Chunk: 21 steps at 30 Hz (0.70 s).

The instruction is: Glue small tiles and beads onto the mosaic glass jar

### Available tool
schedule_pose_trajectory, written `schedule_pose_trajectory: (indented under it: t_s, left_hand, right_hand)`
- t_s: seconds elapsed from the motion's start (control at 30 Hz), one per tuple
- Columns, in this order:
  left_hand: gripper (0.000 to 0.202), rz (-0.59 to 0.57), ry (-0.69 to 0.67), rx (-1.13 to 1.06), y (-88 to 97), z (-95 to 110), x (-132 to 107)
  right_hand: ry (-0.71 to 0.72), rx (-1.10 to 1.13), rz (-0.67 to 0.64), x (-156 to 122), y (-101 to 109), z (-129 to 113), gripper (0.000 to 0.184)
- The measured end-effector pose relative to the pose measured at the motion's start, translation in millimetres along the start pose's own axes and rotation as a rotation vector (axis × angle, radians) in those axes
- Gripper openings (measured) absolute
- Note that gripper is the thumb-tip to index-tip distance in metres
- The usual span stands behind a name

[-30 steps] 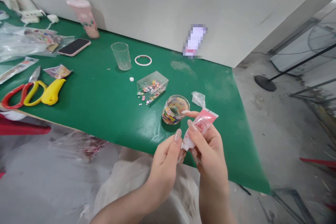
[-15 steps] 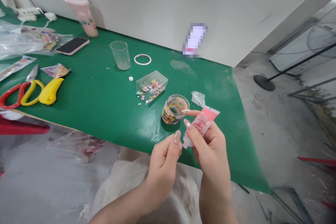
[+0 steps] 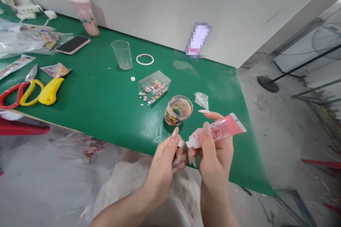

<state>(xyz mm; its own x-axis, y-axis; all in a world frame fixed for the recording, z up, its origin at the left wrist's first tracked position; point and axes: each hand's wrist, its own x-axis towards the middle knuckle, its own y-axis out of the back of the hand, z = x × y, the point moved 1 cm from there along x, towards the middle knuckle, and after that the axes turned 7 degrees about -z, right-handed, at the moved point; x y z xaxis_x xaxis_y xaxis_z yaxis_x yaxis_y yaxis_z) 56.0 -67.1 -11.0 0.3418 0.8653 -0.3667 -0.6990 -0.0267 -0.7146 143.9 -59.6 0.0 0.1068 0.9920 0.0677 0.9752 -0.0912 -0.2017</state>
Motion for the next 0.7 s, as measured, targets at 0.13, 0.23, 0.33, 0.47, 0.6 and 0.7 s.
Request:
schedule_pose_trajectory:
  t_s: [0.13, 0.23, 0.33, 0.47, 0.6, 0.7]
  left_hand:
    - [0.057, 0.017, 0.017, 0.019, 1.8, -0.8, -0.6]
    - [0.057, 0.002, -0.002, 0.008, 3.2, -1.9, 0.6]
    - [0.057, -0.017, -0.044, 0.016, 3.3, -0.7, 1.3]
    - [0.058, -0.031, -0.097, 0.064, 3.2, 2.2, 0.6]
    - [0.058, 0.004, -0.099, 0.084, 2.7, 1.7, 0.0]
    - [0.057, 0.028, -0.095, 0.114, 0.7, 0.3, -0.2]
  right_hand:
    - [-0.162, 0.154, -0.121, 1.2, 4.7, 5.4, 0.025]
    - [-0.229, 0.231, -0.188, 4.2, 7.2, 8.6, 0.038]
    - [-0.260, 0.251, -0.205, 7.2, 8.9, 10.8, 0.039]
    - [-0.276, 0.277, -0.251, 9.3, 9.1, 10.7, 0.033]
    - [-0.230, 0.251, -0.209, 7.9, 6.8, 9.1, 0.035]
    - [-0.200, 0.196, -0.143, 4.6, 5.5, 10.2, 0.035]
